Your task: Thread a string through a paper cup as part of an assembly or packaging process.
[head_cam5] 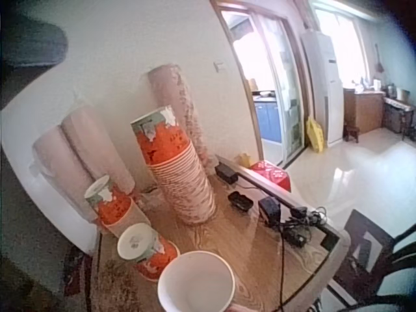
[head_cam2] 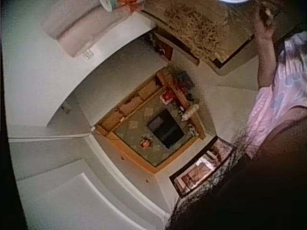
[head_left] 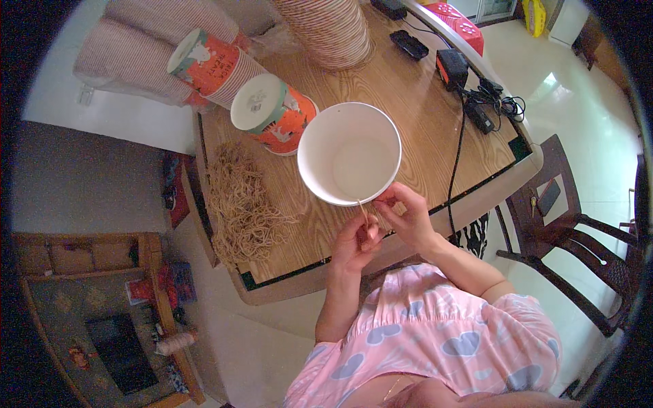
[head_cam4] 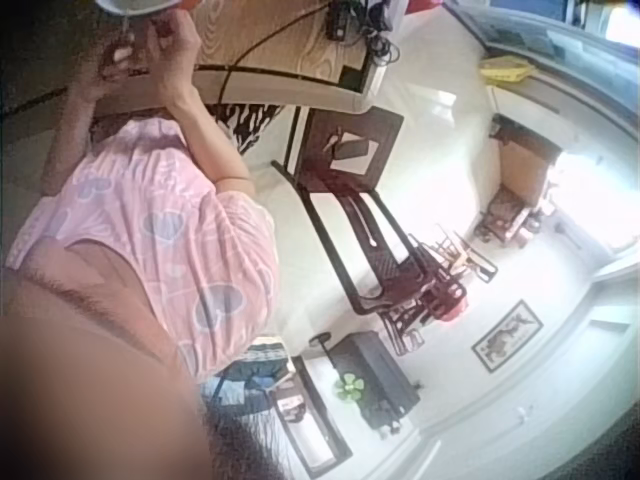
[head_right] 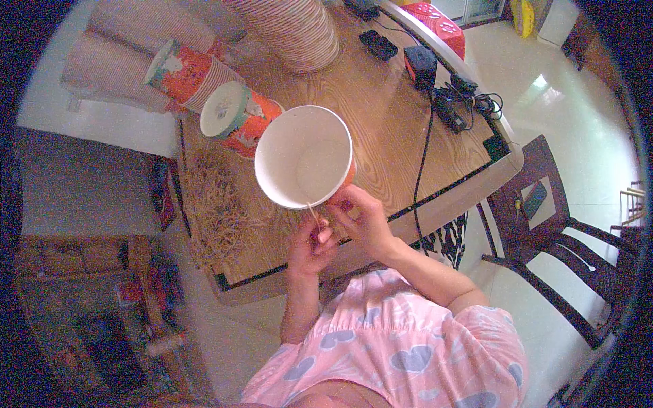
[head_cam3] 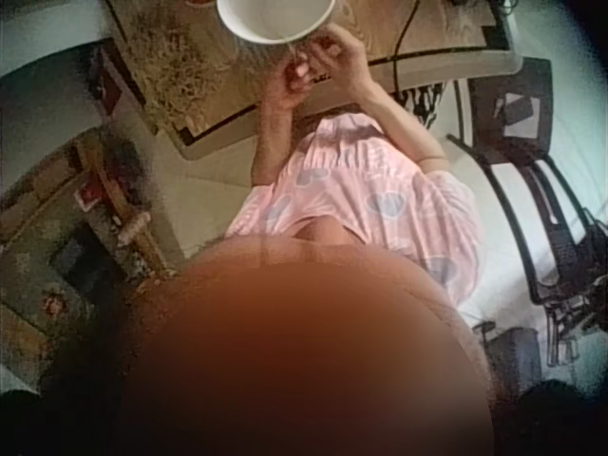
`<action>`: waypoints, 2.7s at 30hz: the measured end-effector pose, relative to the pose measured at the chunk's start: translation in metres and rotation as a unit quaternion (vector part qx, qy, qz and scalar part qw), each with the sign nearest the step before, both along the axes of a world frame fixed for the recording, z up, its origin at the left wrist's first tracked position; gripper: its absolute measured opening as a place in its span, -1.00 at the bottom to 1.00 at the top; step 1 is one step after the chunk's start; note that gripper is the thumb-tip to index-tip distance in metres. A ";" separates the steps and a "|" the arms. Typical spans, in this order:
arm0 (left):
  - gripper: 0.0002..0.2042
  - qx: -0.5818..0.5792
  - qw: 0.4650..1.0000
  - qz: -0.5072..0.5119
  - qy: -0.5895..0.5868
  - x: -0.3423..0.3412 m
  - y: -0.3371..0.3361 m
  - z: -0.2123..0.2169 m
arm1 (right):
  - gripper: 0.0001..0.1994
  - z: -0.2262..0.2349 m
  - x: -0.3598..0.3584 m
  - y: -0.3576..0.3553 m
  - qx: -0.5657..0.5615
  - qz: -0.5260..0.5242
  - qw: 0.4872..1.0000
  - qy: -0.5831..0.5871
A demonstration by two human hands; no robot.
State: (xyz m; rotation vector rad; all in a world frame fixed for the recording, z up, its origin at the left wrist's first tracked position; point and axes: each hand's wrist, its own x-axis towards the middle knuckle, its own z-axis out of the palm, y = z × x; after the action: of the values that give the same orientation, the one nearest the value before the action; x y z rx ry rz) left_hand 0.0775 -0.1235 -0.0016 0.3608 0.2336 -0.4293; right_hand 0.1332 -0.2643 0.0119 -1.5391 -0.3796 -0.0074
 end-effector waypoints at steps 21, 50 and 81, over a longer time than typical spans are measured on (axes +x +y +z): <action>-0.76 0.107 0.994 -0.032 -0.020 0.005 0.013 -0.008 | -0.90 -0.022 0.000 0.003 -0.044 0.054 0.993 0.098; -0.83 -0.001 0.995 0.093 -0.045 -0.004 0.012 0.015 | -0.91 0.017 -0.006 -0.007 -0.018 0.026 0.999 -0.007; -0.77 0.474 0.840 0.261 0.049 -0.005 -0.026 0.035 | -0.88 0.010 -0.006 -0.001 -0.011 0.037 0.999 -0.008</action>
State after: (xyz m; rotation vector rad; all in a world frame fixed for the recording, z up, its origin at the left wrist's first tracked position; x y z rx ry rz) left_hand 0.0720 -0.1495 0.0329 1.2179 0.6296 0.2541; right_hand 0.1273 -0.2649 0.0216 -1.5463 -0.4518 0.0426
